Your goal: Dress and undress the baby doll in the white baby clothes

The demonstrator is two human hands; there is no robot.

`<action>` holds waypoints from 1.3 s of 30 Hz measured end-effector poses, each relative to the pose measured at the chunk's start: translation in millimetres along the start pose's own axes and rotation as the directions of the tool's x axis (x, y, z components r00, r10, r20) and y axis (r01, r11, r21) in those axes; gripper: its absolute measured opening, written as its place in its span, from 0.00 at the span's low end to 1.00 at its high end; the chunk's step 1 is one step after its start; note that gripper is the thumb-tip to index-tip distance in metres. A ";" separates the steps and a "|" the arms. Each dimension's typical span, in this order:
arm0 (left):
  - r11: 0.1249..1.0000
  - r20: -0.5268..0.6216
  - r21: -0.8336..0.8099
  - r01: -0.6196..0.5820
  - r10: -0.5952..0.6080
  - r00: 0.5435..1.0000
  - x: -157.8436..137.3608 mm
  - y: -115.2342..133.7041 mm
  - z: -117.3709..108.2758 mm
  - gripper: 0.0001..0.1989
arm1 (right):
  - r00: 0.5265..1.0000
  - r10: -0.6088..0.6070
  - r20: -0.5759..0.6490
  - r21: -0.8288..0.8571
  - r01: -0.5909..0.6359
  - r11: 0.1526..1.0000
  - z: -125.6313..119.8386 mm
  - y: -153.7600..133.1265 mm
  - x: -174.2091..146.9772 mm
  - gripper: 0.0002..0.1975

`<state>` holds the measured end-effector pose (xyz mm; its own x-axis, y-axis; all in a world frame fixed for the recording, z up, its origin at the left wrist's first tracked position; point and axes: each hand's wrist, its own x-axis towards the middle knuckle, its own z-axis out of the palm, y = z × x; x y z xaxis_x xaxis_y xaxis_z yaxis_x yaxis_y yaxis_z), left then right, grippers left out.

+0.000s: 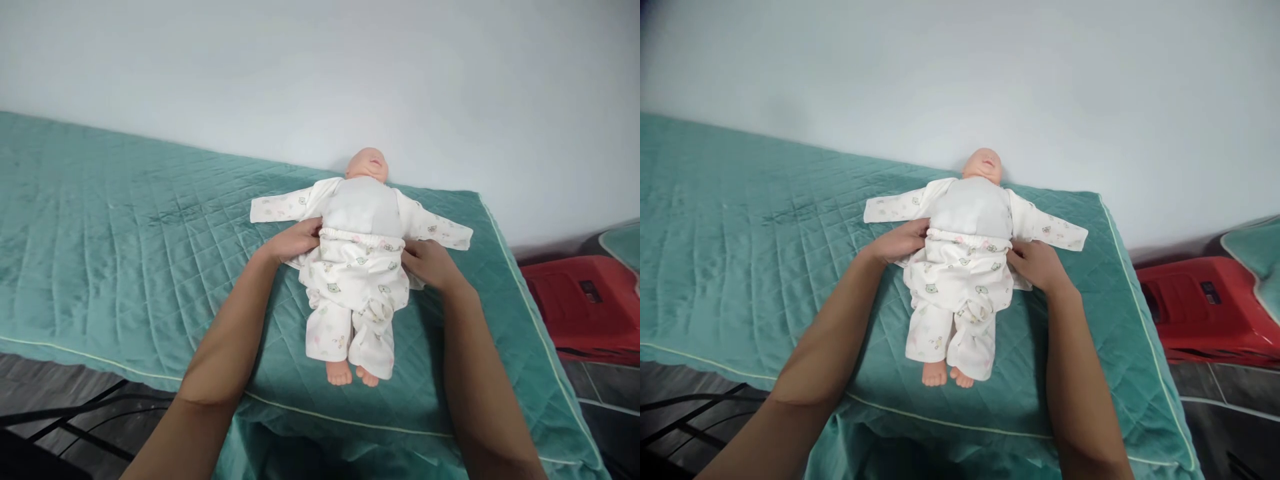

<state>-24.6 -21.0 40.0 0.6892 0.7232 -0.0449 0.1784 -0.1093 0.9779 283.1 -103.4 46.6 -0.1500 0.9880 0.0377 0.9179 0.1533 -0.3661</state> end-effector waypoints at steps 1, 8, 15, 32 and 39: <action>1.000 0.003 -0.005 0.003 -0.003 1.000 0.1 -1.0 -0.6 0.20 | 1.000 -0.002 -0.013 0.027 0.002 1.000 -0.7 -1.1 -0.4 0.14; 0.996 -0.079 -0.072 0.051 -0.057 0.995 -2.5 -7.6 -4.5 0.10 | 0.982 0.152 -0.113 0.497 -0.077 0.864 0.8 -14.2 0.2 0.06; 0.998 -0.147 -0.064 0.017 -0.026 0.989 5.9 -7.9 4.3 0.08 | 0.990 0.136 -0.026 0.852 -0.049 0.522 18.7 -10.5 7.6 0.12; 0.875 -0.138 0.422 -0.239 0.323 0.936 -11.5 21.3 -0.8 0.14 | 0.944 -0.101 -0.314 0.555 0.269 0.788 4.0 -18.2 4.0 0.12; 0.836 -0.113 0.485 -0.257 0.351 0.929 -9.3 20.7 3.9 0.14 | 0.927 -0.252 -0.276 0.313 0.335 0.889 -1.1 -20.1 1.2 0.14</action>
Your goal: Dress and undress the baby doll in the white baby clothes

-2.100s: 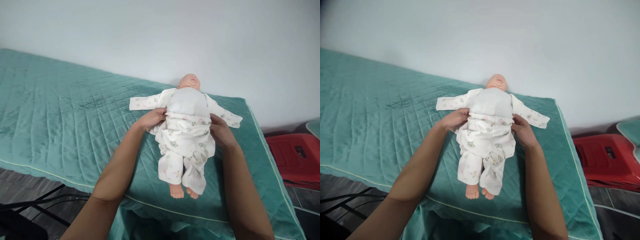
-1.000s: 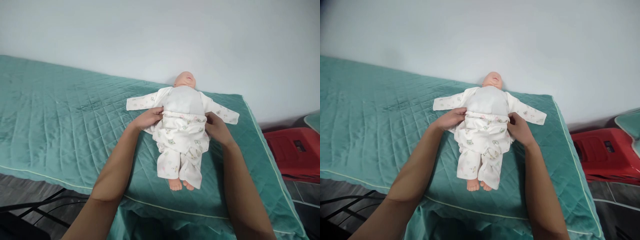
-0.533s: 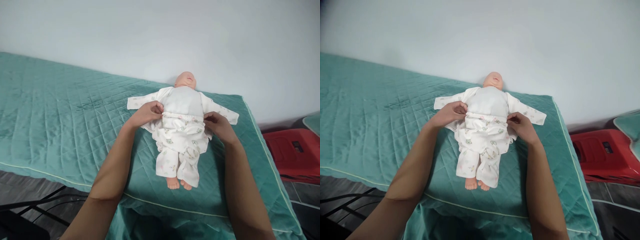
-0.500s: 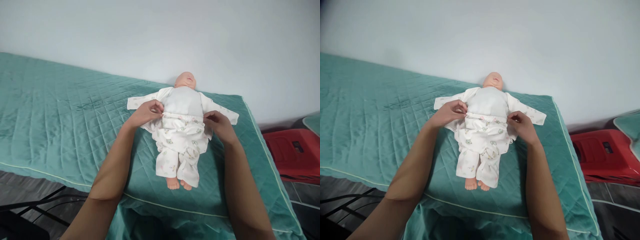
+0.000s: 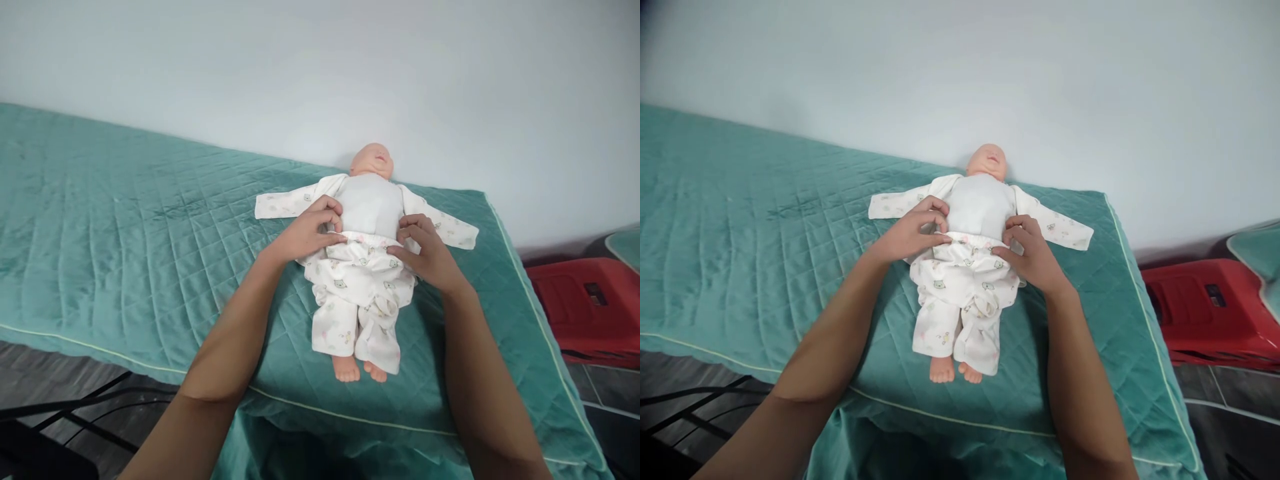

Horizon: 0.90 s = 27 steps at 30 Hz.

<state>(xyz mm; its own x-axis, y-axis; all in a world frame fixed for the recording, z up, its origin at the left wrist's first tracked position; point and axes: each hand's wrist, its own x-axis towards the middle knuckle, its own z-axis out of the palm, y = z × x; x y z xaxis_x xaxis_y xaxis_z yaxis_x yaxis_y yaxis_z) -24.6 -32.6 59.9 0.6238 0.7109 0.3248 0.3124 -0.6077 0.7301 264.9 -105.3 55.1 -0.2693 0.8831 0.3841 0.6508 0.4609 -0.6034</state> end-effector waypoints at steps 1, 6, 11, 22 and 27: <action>0.999 -0.008 -0.035 0.003 -0.003 1.000 1.7 -0.4 1.3 0.14 | 1.000 0.002 -0.001 0.005 -0.002 1.000 0.8 -1.6 1.6 0.13; 0.975 -0.137 -0.172 0.138 -0.163 0.977 21.4 -13.5 9.8 0.12 | 0.973 0.195 -0.127 -0.042 -0.201 0.979 10.9 2.7 21.6 0.12; 0.867 -0.243 -0.401 0.296 -0.412 0.878 42.1 -35.9 21.7 0.10 | 0.881 0.452 -0.142 0.344 -0.384 0.857 26.2 22.1 40.0 0.14; 0.786 -0.036 -0.498 0.366 -0.440 0.897 23.5 -33.4 6.1 0.14 | 0.816 0.577 -0.012 0.643 -0.436 0.630 12.3 35.2 26.5 0.16; 0.879 0.005 -0.313 0.360 -0.378 0.926 9.5 -35.6 5.3 0.13 | 0.847 0.522 0.099 0.412 -0.513 0.753 1.6 36.8 17.9 0.16</action>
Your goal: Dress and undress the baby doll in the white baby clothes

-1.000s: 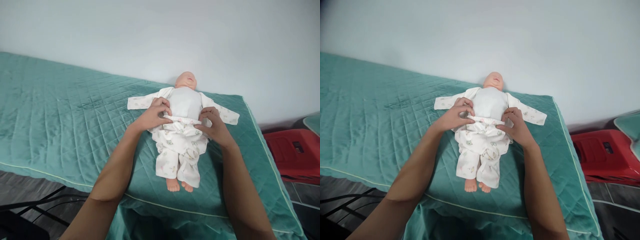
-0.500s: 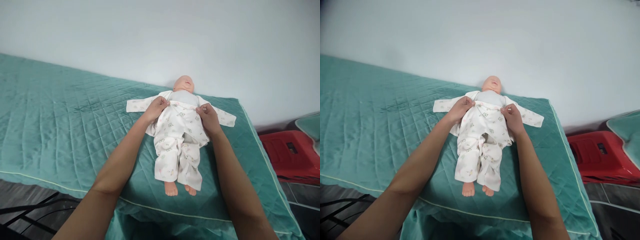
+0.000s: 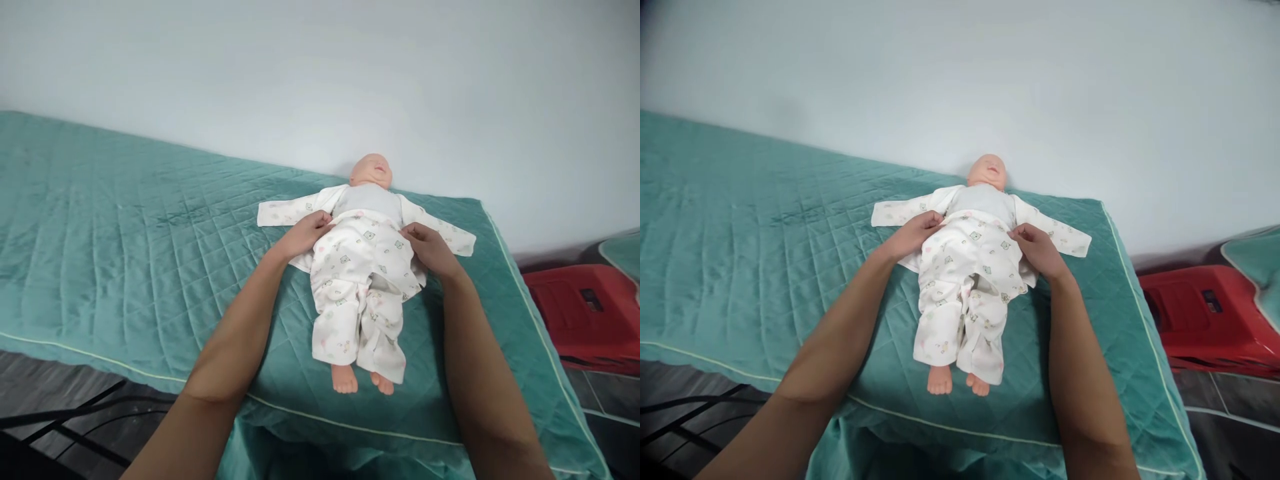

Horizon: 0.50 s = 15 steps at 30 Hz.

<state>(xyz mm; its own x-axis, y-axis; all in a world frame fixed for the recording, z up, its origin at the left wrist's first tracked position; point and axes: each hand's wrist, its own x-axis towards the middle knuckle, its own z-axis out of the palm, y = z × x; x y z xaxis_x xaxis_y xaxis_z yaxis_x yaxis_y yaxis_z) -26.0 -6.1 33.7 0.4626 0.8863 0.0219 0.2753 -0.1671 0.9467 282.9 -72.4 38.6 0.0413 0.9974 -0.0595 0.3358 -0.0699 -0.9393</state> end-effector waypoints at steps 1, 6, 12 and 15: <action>1.000 0.021 0.017 -0.010 0.010 1.000 -2.1 -1.2 -0.3 0.12 | 0.999 -0.006 0.048 -0.030 0.008 1.000 -2.7 -0.4 -2.0 0.16; 0.987 -0.055 0.157 -0.030 0.039 0.998 -1.3 -3.7 3.3 0.06 | 0.985 -0.012 0.173 -0.121 0.033 0.992 -9.7 -3.4 -6.8 0.10; 0.972 -0.347 0.228 0.051 0.032 0.937 11.4 -8.2 17.2 0.01 | 0.987 -0.114 -0.113 -0.418 0.057 0.907 1.1 0.7 0.9 0.05; 0.972 -0.358 0.225 0.068 0.017 0.934 14.2 -10.9 20.1 0.02 | 0.973 -0.128 -0.194 -0.473 0.022 0.881 6.5 1.8 1.9 0.05</action>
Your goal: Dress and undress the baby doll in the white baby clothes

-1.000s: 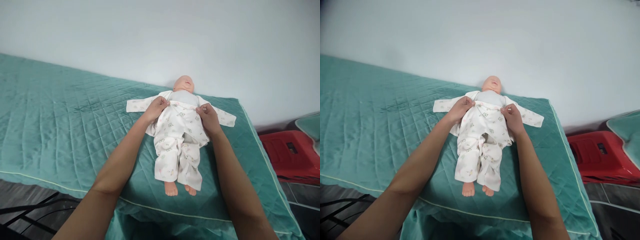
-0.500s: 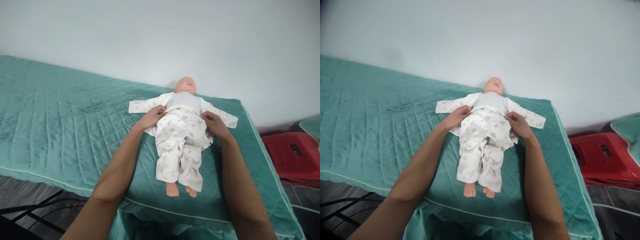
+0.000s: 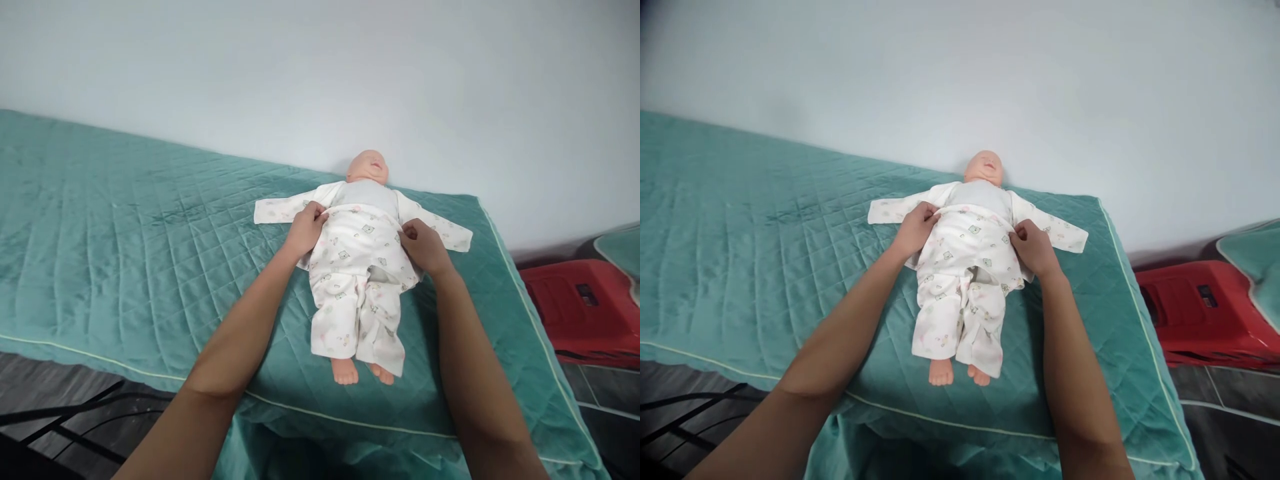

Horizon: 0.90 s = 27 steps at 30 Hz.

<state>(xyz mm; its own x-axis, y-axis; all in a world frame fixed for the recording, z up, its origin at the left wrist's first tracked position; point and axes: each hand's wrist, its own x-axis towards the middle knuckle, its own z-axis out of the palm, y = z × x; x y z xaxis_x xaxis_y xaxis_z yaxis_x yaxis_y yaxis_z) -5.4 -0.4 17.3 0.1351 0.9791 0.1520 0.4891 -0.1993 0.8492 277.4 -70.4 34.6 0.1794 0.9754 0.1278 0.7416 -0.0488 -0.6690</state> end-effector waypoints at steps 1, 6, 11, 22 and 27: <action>1.000 0.023 0.000 -0.008 0.008 1.000 0.0 -0.4 -0.1 0.02 | 1.000 0.001 0.002 -0.018 -0.001 1.000 0.7 -0.9 -0.4 0.05; 0.998 0.205 -0.029 -0.049 0.053 0.977 -3.4 1.4 -8.9 0.07 | 0.994 0.045 0.104 -0.038 -0.041 0.998 -2.1 -6.0 -1.5 0.05; 0.994 0.308 -0.084 -0.076 0.099 0.946 -9.4 4.4 -15.1 0.10 | 0.976 0.047 0.215 0.001 -0.048 0.999 -5.0 -3.9 -1.2 0.09; 0.745 0.242 -0.617 0.252 -0.124 0.962 -14.1 16.3 -5.4 0.14 | 0.983 0.081 0.167 0.680 -0.174 0.712 12.9 -17.8 -12.0 0.12; 0.596 0.279 -0.722 0.352 -0.214 0.936 -14.4 18.4 -4.1 0.12 | 0.967 0.163 0.195 0.770 -0.254 0.586 12.9 -26.0 -11.7 0.09</action>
<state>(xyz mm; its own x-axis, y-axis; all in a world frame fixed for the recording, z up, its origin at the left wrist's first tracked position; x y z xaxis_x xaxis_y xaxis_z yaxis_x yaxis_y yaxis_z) -2.0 -18.0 32.8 0.2625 0.9478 -0.1808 -0.2831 0.2548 0.9246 247.7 -77.8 41.1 0.1688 0.9773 -0.1282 -0.1087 -0.1108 -0.9879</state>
